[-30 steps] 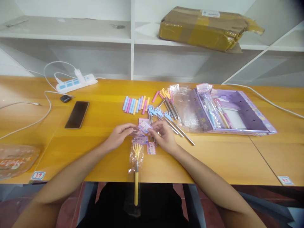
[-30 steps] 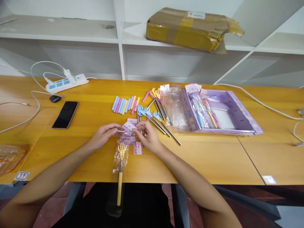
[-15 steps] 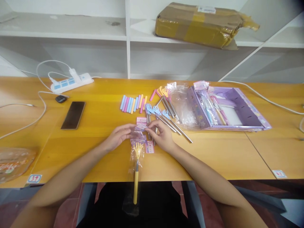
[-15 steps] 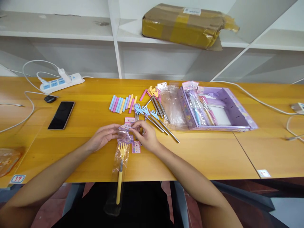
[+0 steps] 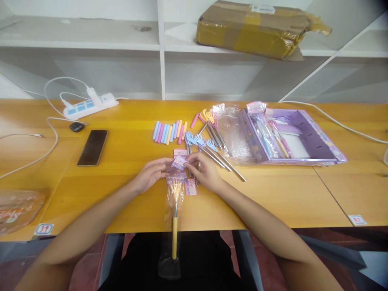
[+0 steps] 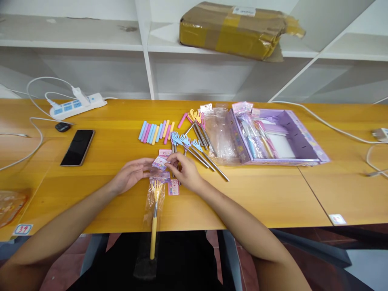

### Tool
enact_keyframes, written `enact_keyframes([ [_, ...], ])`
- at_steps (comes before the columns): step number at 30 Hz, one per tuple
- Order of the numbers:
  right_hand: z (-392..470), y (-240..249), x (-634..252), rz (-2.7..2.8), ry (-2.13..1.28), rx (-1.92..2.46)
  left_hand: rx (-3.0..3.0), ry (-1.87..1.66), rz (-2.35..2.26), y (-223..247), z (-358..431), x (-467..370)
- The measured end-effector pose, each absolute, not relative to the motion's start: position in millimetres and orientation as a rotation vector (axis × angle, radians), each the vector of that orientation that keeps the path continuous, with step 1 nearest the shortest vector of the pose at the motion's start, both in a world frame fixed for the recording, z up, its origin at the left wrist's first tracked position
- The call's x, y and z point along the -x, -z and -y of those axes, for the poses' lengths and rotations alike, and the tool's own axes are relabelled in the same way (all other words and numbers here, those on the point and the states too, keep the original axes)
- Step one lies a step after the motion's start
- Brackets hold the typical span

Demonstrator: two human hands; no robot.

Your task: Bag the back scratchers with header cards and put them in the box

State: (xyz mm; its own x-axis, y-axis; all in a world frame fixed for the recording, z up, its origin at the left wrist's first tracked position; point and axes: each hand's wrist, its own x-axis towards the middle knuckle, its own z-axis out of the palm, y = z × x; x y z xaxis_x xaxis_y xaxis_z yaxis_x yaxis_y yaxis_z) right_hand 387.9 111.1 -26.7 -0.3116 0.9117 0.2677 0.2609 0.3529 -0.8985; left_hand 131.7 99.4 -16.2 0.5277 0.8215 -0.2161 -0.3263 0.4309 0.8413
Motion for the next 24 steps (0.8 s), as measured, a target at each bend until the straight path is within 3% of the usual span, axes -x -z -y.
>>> enact_keyframes([
  [8, -114.4, 18.4, -394.1, 1.992, -0.762, 0.945, -0.843, -0.772, -0.677, 10.2, -99.5, -133.0],
  [24, -114.6, 13.7, -394.3, 2.125, -0.700, 0.762, -0.922, -0.744, -0.661, 7.2, -98.4, -134.0],
])
